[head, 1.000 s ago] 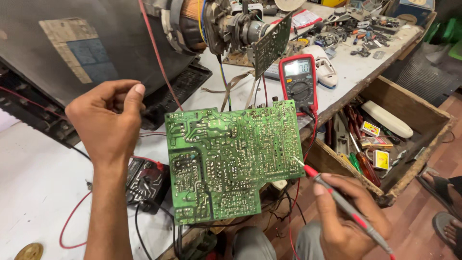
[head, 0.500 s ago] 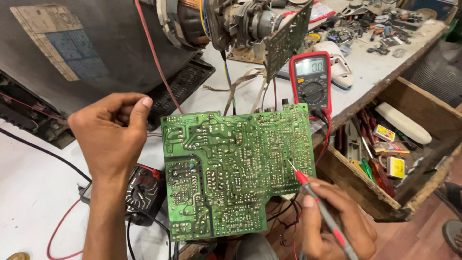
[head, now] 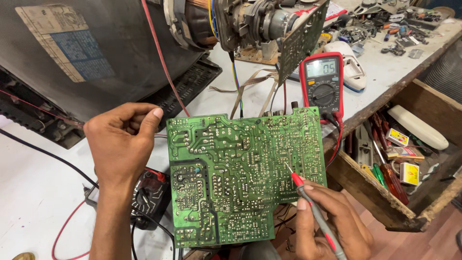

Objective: The person is testing a green circuit board using a multimeter. They hold the board with one hand and use the multimeter probes with the other to touch various points on the board, checking for continuity or voltage.

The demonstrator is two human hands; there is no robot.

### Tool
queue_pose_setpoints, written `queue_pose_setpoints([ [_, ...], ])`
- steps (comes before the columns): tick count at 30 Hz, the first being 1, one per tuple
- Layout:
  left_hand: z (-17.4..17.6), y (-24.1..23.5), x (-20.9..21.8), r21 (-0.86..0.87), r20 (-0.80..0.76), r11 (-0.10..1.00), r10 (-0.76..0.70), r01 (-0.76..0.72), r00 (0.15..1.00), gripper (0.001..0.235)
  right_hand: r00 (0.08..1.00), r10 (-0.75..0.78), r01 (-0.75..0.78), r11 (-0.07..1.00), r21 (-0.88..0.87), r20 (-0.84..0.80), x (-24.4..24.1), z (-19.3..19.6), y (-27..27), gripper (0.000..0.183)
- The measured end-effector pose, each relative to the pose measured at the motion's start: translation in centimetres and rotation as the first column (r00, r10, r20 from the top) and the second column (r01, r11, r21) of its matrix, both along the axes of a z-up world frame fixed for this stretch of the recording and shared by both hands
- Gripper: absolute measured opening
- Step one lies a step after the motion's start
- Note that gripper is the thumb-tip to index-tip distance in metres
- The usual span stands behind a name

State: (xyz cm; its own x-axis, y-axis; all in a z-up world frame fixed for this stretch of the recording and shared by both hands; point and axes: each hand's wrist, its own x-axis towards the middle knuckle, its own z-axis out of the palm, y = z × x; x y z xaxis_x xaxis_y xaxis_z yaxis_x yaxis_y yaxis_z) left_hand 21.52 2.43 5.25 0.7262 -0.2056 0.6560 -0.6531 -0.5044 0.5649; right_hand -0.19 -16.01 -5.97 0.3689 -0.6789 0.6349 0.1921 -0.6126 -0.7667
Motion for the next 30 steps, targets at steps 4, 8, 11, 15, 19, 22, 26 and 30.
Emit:
queue_pose_setpoints([
  [4,-0.1,0.0,0.3,-0.072,-0.059,0.996,-0.049,0.044,0.997,0.01,1.0,0.0,0.0,1.0,-0.008,-0.008,0.3,-0.1,0.1,0.019],
  [8,-0.3,-0.2,0.3,-0.097,-0.103,0.993,-0.074,0.064,0.992,0.01,1.0,0.0,0.0,1.0,-0.02,0.012,0.7,0.1,0.3,0.019],
  [11,-0.4,-0.4,0.3,-0.091,-0.11,0.993,-0.079,0.069,0.991,0.01,1.0,-0.008,0.008,1.0,-0.008,0.02,0.9,0.4,0.3,0.021],
  [15,-0.4,-0.5,0.2,-0.069,-0.119,0.996,-0.066,0.058,0.991,0.01,1.0,-0.017,0.017,1.0,0.02,0.004,0.9,0.9,0.3,0.021],
  [19,-0.4,-0.6,0.4,-0.086,-0.136,0.994,-0.081,0.07,0.987,0.01,1.0,-0.006,0.006,1.0,-0.03,-0.002,1.0,1.3,0.3,0.02],
  [22,-0.5,-0.5,0.4,-0.095,-0.148,0.993,-0.082,0.069,0.986,0.01,1.0,-0.026,0.026,0.998,-0.054,0.002,1.2,1.4,0.1,0.021],
  [26,-0.5,-0.4,0.6,-0.062,-0.133,0.997,-0.059,0.051,0.989,0.009,1.0,-0.019,0.019,0.999,-0.042,0.001,1.4,1.6,0.2,0.021],
  [30,-0.6,-0.4,0.7,-0.054,-0.137,0.998,-0.047,0.04,0.989,0.009,1.0,-0.001,0.001,1.0,-0.014,-0.011,1.6,2.1,0.2,0.021],
])
